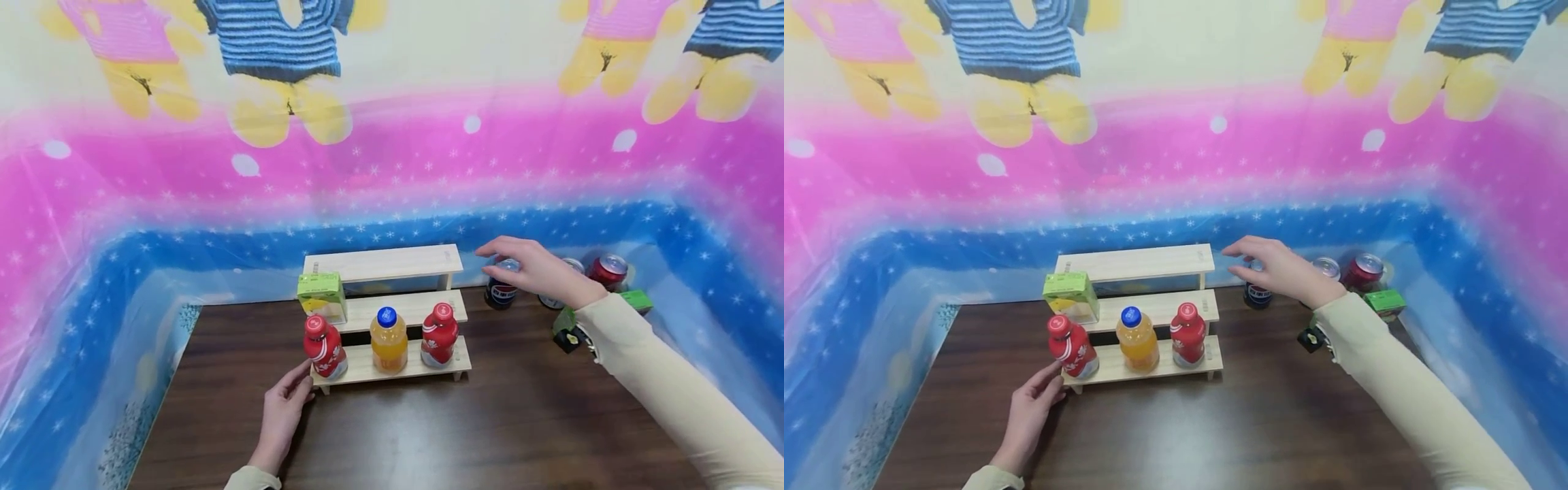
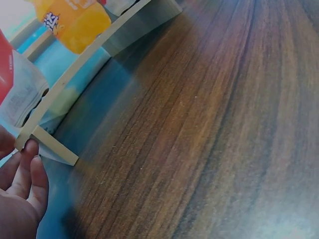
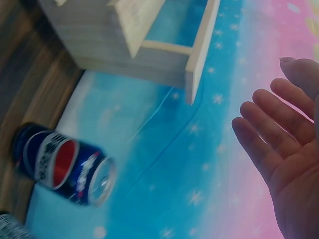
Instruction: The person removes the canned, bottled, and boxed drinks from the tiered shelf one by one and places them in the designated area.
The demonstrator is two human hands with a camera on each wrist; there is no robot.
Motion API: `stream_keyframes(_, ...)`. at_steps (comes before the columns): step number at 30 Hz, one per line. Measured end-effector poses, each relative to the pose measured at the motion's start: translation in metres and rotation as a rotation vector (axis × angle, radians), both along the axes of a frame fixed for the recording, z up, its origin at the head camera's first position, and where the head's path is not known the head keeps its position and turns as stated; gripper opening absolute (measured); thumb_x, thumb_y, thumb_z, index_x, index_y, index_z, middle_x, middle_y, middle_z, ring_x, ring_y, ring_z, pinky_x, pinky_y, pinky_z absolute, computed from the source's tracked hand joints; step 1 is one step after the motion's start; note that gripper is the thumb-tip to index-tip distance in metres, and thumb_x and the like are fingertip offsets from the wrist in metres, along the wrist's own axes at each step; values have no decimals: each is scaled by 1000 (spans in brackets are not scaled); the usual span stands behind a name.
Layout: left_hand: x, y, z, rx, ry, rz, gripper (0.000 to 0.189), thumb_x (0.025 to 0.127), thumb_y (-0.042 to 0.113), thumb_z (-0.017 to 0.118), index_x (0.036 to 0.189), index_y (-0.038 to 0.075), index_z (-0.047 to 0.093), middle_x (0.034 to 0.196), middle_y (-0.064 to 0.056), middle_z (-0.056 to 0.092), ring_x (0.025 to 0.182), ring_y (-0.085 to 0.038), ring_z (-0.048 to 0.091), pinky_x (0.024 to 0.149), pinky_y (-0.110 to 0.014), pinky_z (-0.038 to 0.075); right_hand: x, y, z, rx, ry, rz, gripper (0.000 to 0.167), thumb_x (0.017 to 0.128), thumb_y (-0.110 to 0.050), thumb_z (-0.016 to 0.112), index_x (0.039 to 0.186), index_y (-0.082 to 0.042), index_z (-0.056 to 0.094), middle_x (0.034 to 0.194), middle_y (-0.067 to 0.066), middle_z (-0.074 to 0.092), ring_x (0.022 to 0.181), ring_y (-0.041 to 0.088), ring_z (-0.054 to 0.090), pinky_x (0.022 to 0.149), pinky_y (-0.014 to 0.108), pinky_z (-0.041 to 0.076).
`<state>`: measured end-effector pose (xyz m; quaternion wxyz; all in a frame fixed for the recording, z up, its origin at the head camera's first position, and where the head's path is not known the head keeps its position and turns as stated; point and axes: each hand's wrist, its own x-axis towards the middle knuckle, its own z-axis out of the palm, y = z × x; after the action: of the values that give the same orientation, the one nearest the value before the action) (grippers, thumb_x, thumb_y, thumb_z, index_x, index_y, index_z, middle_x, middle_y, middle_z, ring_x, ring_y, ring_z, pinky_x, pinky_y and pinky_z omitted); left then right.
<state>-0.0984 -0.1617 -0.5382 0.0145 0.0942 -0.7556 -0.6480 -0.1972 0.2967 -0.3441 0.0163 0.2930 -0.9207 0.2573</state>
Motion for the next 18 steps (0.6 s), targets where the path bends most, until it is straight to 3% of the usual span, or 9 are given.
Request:
stream_keyframes(9, 3, 1, -2, 4, 0, -27, 37, 104, 0, 58, 141, -7, 60, 136, -30, 63, 88, -3, 68, 77, -19, 59, -24, -43, 14, 22, 19, 99, 39, 101, -19, 71, 137, -7, 66, 134, 12, 67, 112, 27, 66, 93, 48, 60)
stream_keyframes(18, -2, -3, 1, -5, -4, -29, 38, 105, 1, 56, 143, -6, 57, 138, -29, 62, 90, 0, 67, 77, -18, 58, -45, -89, 30, 51, -5, 175, 39, 102, -22, 69, 139, -8, 65, 137, 10, 66, 124, 29, 62, 103, 49, 56)
